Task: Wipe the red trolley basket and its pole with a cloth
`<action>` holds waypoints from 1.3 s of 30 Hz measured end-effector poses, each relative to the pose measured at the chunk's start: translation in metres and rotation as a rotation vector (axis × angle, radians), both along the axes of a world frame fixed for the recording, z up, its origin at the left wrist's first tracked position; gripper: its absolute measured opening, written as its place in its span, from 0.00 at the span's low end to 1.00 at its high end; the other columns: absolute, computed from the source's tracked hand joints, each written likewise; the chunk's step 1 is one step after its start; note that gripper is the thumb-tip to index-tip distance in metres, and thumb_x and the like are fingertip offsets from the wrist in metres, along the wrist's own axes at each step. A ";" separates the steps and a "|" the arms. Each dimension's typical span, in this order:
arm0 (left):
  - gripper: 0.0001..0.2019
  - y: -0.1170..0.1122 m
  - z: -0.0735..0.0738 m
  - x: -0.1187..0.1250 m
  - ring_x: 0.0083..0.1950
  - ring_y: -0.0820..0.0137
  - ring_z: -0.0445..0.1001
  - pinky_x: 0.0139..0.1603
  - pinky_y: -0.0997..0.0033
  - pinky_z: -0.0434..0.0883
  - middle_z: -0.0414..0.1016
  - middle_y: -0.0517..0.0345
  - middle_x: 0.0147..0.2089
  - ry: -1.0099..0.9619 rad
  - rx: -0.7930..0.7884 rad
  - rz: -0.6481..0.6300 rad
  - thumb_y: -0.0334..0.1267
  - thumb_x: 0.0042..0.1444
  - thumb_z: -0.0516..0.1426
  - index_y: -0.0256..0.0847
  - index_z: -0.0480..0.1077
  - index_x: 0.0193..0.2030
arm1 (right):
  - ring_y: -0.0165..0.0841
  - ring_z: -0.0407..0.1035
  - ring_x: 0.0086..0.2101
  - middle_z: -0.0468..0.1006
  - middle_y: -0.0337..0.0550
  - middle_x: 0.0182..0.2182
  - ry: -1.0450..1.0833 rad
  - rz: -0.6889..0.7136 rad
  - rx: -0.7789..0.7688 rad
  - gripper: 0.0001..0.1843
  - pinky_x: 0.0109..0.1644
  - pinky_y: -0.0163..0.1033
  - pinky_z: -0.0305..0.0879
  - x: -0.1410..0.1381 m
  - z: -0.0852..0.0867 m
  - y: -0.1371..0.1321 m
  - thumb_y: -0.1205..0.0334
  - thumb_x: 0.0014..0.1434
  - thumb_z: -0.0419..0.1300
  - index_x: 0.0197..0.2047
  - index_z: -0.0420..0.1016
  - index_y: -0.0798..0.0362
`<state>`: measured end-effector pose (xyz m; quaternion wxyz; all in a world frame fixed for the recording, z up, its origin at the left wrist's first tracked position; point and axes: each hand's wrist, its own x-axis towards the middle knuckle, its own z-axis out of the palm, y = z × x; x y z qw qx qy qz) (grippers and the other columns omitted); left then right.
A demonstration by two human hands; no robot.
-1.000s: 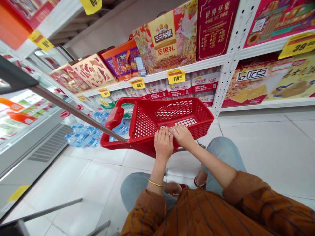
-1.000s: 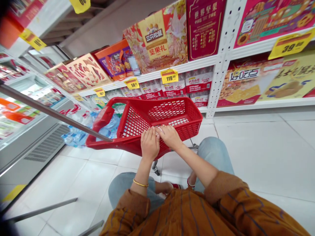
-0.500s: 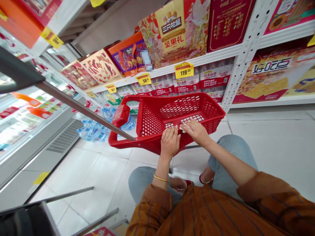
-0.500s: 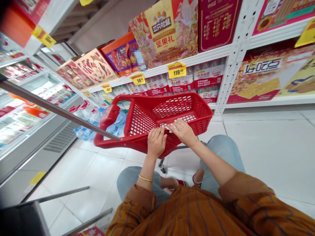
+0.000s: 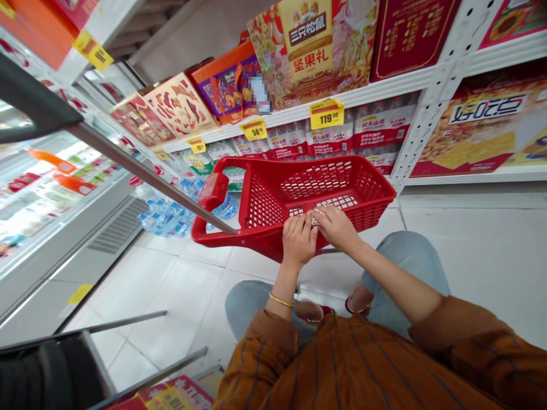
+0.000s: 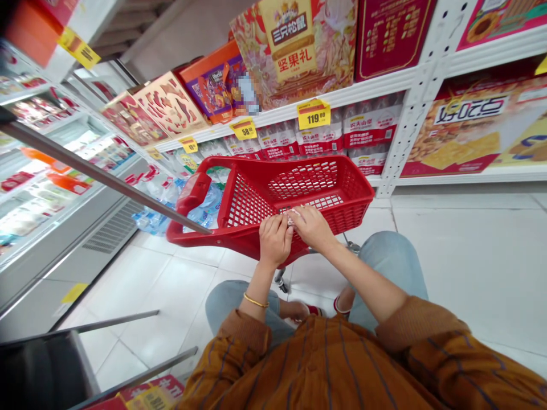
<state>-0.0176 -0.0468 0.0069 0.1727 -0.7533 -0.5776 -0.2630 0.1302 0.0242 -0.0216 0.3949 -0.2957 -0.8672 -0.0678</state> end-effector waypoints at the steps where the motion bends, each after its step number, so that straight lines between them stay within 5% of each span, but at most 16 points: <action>1: 0.20 0.000 0.000 0.000 0.56 0.60 0.70 0.62 0.56 0.59 0.75 0.45 0.53 -0.001 -0.002 0.000 0.41 0.66 0.45 0.35 0.68 0.57 | 0.40 0.64 0.47 0.74 0.54 0.48 -0.005 -0.022 0.016 0.18 0.51 0.47 0.63 -0.003 -0.001 -0.001 0.66 0.66 0.50 0.57 0.69 0.56; 8: 0.17 0.000 0.000 -0.007 0.55 0.63 0.71 0.63 0.59 0.58 0.75 0.48 0.53 0.009 0.017 -0.037 0.39 0.66 0.47 0.36 0.69 0.56 | 0.37 0.65 0.42 0.76 0.49 0.45 -0.071 -0.022 0.113 0.21 0.54 0.49 0.57 0.004 -0.009 0.007 0.66 0.66 0.50 0.61 0.65 0.49; 15: 0.17 0.001 -0.002 -0.010 0.56 0.63 0.71 0.64 0.60 0.58 0.75 0.49 0.54 0.031 0.034 -0.049 0.38 0.65 0.49 0.37 0.68 0.58 | 0.38 0.65 0.43 0.76 0.49 0.43 -0.106 -0.034 0.227 0.19 0.54 0.46 0.59 0.013 -0.009 0.012 0.68 0.65 0.51 0.57 0.70 0.53; 23: 0.17 0.003 -0.006 -0.006 0.54 0.64 0.72 0.62 0.61 0.60 0.76 0.50 0.52 0.000 0.095 -0.025 0.39 0.65 0.49 0.37 0.69 0.56 | 0.38 0.65 0.44 0.76 0.50 0.43 -0.079 -0.080 0.131 0.18 0.54 0.46 0.60 0.030 -0.012 0.013 0.68 0.65 0.51 0.56 0.70 0.54; 30: 0.16 0.001 -0.007 0.000 0.54 0.64 0.72 0.63 0.60 0.59 0.77 0.50 0.50 -0.045 0.121 0.002 0.38 0.65 0.49 0.36 0.70 0.54 | 0.39 0.65 0.47 0.74 0.52 0.45 0.035 -0.055 0.030 0.21 0.55 0.49 0.63 0.005 -0.008 -0.003 0.67 0.65 0.51 0.60 0.66 0.54; 39: 0.15 -0.001 -0.006 -0.006 0.54 0.65 0.72 0.63 0.62 0.59 0.77 0.51 0.51 -0.003 0.106 -0.016 0.38 0.65 0.50 0.37 0.70 0.54 | 0.37 0.65 0.45 0.76 0.47 0.45 -0.002 -0.079 0.168 0.20 0.60 0.50 0.58 -0.001 -0.018 -0.001 0.66 0.66 0.50 0.60 0.67 0.50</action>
